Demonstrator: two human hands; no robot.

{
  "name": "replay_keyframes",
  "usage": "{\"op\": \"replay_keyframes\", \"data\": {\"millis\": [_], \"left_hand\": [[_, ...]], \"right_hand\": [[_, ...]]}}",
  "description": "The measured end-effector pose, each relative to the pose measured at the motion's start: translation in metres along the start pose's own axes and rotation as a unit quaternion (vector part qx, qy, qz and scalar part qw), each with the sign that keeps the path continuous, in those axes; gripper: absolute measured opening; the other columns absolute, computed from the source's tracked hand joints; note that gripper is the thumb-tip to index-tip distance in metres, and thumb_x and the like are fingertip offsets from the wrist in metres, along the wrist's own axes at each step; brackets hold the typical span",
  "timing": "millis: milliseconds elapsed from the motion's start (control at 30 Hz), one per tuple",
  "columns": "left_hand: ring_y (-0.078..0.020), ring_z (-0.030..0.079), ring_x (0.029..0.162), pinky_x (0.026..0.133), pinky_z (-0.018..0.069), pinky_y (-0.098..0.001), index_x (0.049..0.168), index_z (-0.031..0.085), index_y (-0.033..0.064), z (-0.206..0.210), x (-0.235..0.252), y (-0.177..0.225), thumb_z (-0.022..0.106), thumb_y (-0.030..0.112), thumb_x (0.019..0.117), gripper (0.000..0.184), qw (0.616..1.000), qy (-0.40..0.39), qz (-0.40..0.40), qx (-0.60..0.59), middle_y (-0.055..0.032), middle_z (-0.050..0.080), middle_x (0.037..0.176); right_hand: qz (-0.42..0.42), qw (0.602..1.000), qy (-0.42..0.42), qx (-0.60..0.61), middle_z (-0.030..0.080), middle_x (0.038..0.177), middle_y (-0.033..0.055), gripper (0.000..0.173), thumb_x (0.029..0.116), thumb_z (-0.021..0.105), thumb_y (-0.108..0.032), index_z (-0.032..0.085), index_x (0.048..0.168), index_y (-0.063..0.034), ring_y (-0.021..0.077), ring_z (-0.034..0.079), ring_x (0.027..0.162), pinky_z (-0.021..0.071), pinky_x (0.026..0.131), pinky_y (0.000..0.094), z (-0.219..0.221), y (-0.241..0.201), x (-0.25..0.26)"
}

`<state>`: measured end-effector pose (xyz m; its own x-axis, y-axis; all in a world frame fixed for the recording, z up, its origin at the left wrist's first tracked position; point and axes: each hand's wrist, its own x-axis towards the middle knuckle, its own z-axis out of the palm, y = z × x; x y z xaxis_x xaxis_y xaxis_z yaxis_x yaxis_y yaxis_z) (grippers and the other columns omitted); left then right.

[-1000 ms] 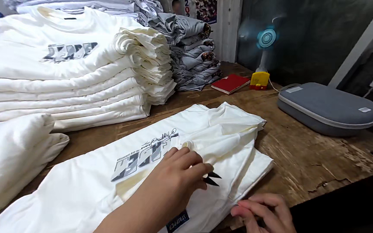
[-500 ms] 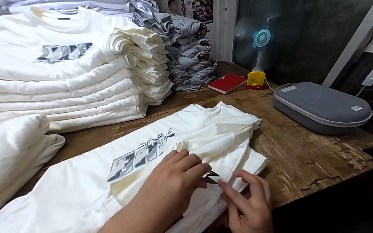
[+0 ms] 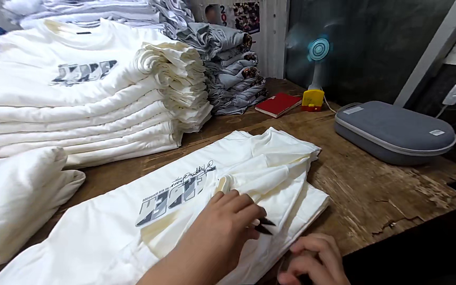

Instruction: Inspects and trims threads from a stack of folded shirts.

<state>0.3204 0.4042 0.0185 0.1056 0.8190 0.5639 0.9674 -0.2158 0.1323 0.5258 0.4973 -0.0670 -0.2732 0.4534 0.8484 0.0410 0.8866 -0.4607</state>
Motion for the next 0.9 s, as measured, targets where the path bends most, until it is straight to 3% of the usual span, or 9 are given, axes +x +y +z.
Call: {"op": "replay_keyframes", "data": {"millis": [67,167,300,367,467,600,700,800,900], "left_hand": [[-0.0153,0.065,0.091,0.077,0.0585,-0.0381,0.127,0.066,0.023,-0.002,0.0,-0.01,0.079,0.03,0.085,0.044,0.995,-0.037,-0.049,-0.073,0.0,0.065,0.106],[-0.0045,0.065,0.089,0.076,0.0573,-0.0215,0.104,0.075,0.0163,0.003,0.002,-0.028,0.068,0.011,0.0898,0.017,0.979,-0.062,-0.034,-0.192,0.002,0.069,0.106],[-0.0026,0.065,0.084,0.076,0.0555,-0.0198,0.107,0.071,0.0095,-0.002,0.007,-0.032,0.055,0.007,0.0991,0.018,0.957,-0.089,-0.035,-0.275,0.0011,0.07,0.096],[-0.0009,0.061,0.079,0.072,0.0512,-0.0173,0.109,0.07,0.009,-0.001,0.009,-0.031,0.056,0.016,0.1043,0.016,0.952,-0.076,-0.087,-0.285,0.0019,0.068,0.091],[-0.0022,0.064,0.079,0.071,0.0539,-0.0191,0.111,0.071,0.0111,0.005,0.008,-0.026,0.064,0.021,0.1008,0.016,0.937,-0.04,-0.159,-0.309,0.0026,0.069,0.093],[0.0014,0.054,0.064,0.055,0.0447,-0.0142,0.084,0.068,0.0143,0.006,0.002,-0.023,0.073,0.032,0.0941,0.021,0.949,0.062,-0.178,-0.253,0.0071,0.061,0.075],[0.0033,0.05,0.053,0.048,0.0391,-0.0169,0.069,0.065,0.0142,-0.005,0.0,-0.016,0.062,0.042,0.1004,0.042,0.946,-0.021,-0.209,-0.248,0.0086,0.059,0.062],[-0.0047,0.061,0.06,0.057,0.0537,-0.0254,0.106,0.072,0.0076,-0.01,0.002,-0.009,0.064,0.049,0.0981,0.043,0.93,-0.144,-0.208,-0.268,0.0033,0.066,0.072],[-0.0083,0.063,0.062,0.061,0.057,-0.0307,0.138,0.054,0.0011,-0.012,0.004,-0.01,0.075,0.059,0.0857,0.081,0.93,-0.116,-0.253,-0.24,0.0011,0.067,0.073]], "right_hand": [[0.008,1.0,0.0,-0.007,0.067,0.096,-0.0056,0.041,0.0898,0.068,-0.061,0.067,0.081,-0.0214,0.0093,0.06,0.105,0.0484,0.096,0.0282,0.003,-0.006,-0.002],[0.048,0.998,0.012,-0.031,0.065,0.105,0.005,0.058,0.0755,0.083,-0.06,0.065,0.105,-0.0141,0.0166,0.062,0.106,0.0517,0.095,0.0359,0.025,-0.029,0.001],[0.103,0.994,0.003,0.037,0.071,0.107,0.0117,0.046,0.0796,0.071,-0.003,0.06,0.123,0.0061,0.0164,0.068,0.102,0.0569,0.092,0.0347,0.051,-0.046,0.011],[0.132,0.976,-0.014,0.171,0.074,0.108,0.0109,0.059,0.0835,0.06,0.013,0.04,0.139,0.0152,0.0128,0.073,0.098,0.0624,0.088,0.0319,0.049,-0.043,0.016],[0.193,0.928,-0.032,0.318,0.071,0.11,0.0103,0.073,0.0832,0.058,0.021,0.023,0.147,0.0135,0.017,0.074,0.094,0.0646,0.081,0.0349,0.038,-0.034,0.023],[0.215,0.901,-0.03,0.374,0.066,0.113,0.009,0.072,0.0835,0.059,0.023,0.024,0.146,0.0113,0.0147,0.072,0.091,0.0643,0.078,0.0317,0.033,-0.027,0.024],[0.204,0.901,-0.021,0.382,0.066,0.114,0.0079,0.072,0.0821,0.061,0.024,0.029,0.144,0.0079,0.015,0.072,0.092,0.0645,0.079,0.0321,0.034,-0.026,0.022],[0.131,0.936,-0.01,0.326,0.068,0.118,0.003,0.061,0.0846,0.075,0.003,0.048,0.139,-0.0038,0.0137,0.069,0.107,0.061,0.093,0.0325,0.036,-0.019,0.014],[0.029,0.994,-0.045,0.097,0.06,0.127,-0.0004,0.05,0.09,0.071,-0.046,0.059,0.133,-0.0219,0.012,0.055,0.123,0.046,0.106,0.0327,0.03,-0.013,0.006]]}}
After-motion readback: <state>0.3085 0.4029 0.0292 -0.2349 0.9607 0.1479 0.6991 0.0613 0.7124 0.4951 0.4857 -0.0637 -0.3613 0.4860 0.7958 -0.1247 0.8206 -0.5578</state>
